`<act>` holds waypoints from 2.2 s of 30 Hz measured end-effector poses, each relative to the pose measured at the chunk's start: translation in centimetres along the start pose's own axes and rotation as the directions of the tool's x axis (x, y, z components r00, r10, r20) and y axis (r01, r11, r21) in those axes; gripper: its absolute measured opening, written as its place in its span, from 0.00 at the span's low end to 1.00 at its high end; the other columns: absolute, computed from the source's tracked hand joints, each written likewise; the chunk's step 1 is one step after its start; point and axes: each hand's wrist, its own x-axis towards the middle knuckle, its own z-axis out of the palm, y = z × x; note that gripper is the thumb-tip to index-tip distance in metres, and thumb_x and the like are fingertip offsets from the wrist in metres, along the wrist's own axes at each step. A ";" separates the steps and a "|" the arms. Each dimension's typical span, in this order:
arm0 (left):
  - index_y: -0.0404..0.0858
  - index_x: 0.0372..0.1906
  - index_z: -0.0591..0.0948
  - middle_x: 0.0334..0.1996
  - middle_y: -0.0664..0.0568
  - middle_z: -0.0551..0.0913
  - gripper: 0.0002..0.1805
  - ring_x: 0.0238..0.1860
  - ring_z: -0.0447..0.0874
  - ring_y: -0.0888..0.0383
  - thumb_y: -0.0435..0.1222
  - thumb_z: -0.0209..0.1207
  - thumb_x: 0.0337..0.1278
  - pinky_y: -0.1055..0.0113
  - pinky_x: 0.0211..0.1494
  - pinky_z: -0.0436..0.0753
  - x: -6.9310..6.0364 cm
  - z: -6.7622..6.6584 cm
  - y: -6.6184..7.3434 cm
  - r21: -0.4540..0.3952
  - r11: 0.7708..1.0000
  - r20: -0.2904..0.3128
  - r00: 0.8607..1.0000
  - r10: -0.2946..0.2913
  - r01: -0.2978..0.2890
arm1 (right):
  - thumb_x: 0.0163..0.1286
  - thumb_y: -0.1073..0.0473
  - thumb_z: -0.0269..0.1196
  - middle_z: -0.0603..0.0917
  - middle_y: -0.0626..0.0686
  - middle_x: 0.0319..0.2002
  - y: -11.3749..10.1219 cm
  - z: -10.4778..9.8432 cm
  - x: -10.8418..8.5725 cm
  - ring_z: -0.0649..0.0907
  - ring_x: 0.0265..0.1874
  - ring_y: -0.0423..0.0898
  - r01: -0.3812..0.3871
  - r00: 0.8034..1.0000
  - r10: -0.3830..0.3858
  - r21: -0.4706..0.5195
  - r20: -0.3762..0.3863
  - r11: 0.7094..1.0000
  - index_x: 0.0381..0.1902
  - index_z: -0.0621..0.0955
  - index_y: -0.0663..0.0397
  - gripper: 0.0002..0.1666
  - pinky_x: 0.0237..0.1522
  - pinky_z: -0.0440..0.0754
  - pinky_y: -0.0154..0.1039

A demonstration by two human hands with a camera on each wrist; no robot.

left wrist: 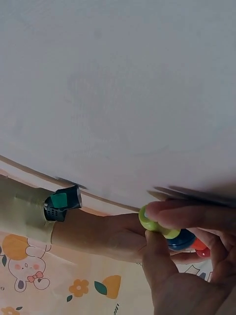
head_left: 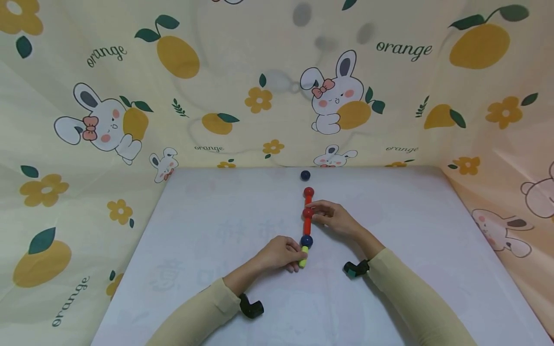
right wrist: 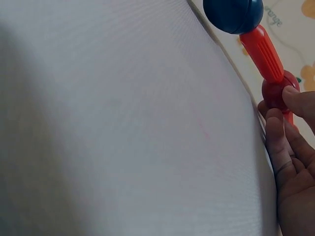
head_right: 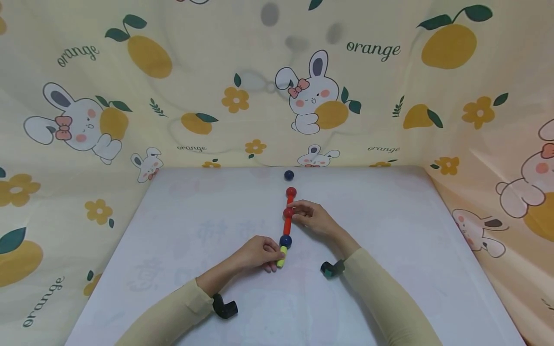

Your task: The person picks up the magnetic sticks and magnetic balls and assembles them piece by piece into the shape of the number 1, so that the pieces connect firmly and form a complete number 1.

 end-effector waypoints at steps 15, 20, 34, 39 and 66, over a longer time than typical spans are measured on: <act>0.33 0.44 0.81 0.27 0.48 0.89 0.10 0.23 0.87 0.58 0.35 0.70 0.70 0.68 0.30 0.87 -0.2 0.2 -0.3 -0.066 0.998 -0.018 1.000 0.014 -0.015 | 0.80 0.60 0.66 0.88 0.58 0.58 0.1 0.0 0.0 0.84 0.49 0.55 0.003 1.000 -0.003 -0.010 -0.013 1.000 0.71 0.81 0.49 0.24 0.45 0.85 0.39; 0.34 0.44 0.81 0.27 0.48 0.89 0.11 0.23 0.87 0.59 0.36 0.70 0.70 0.68 0.30 0.87 -0.1 0.2 -0.4 -0.057 0.998 -0.014 1.000 0.016 -0.017 | 0.80 0.60 0.66 0.87 0.57 0.58 0.1 0.1 0.0 0.83 0.47 0.53 0.009 1.000 -0.009 0.001 -0.003 1.000 0.71 0.81 0.48 0.24 0.45 0.86 0.39; 0.35 0.44 0.82 0.26 0.48 0.89 0.11 0.22 0.86 0.59 0.38 0.71 0.70 0.69 0.29 0.86 -0.1 0.3 -0.5 -0.063 0.998 -0.021 1.000 0.015 -0.017 | 0.80 0.61 0.66 0.87 0.56 0.58 0.1 0.0 -0.1 0.83 0.47 0.53 0.012 1.000 -0.012 -0.023 -0.010 1.000 0.71 0.80 0.47 0.24 0.43 0.84 0.37; 0.38 0.42 0.83 0.24 0.49 0.89 0.12 0.20 0.84 0.60 0.41 0.72 0.69 0.71 0.26 0.83 -0.2 0.4 -0.2 -0.026 1.000 -0.033 0.999 0.013 -0.014 | 0.80 0.61 0.66 0.87 0.54 0.58 0.0 0.1 0.0 0.82 0.46 0.55 -0.004 1.000 0.004 -0.018 -0.013 1.000 0.69 0.82 0.44 0.23 0.43 0.84 0.36; 0.40 0.41 0.85 0.23 0.51 0.89 0.12 0.18 0.82 0.61 0.44 0.72 0.69 0.72 0.24 0.76 0.0 0.6 -0.1 0.058 0.998 -0.016 0.999 0.037 -0.036 | 0.79 0.63 0.66 0.86 0.58 0.60 0.1 0.1 0.1 0.83 0.48 0.56 0.042 0.999 -0.042 -0.028 0.001 0.999 0.70 0.82 0.52 0.23 0.46 0.84 0.34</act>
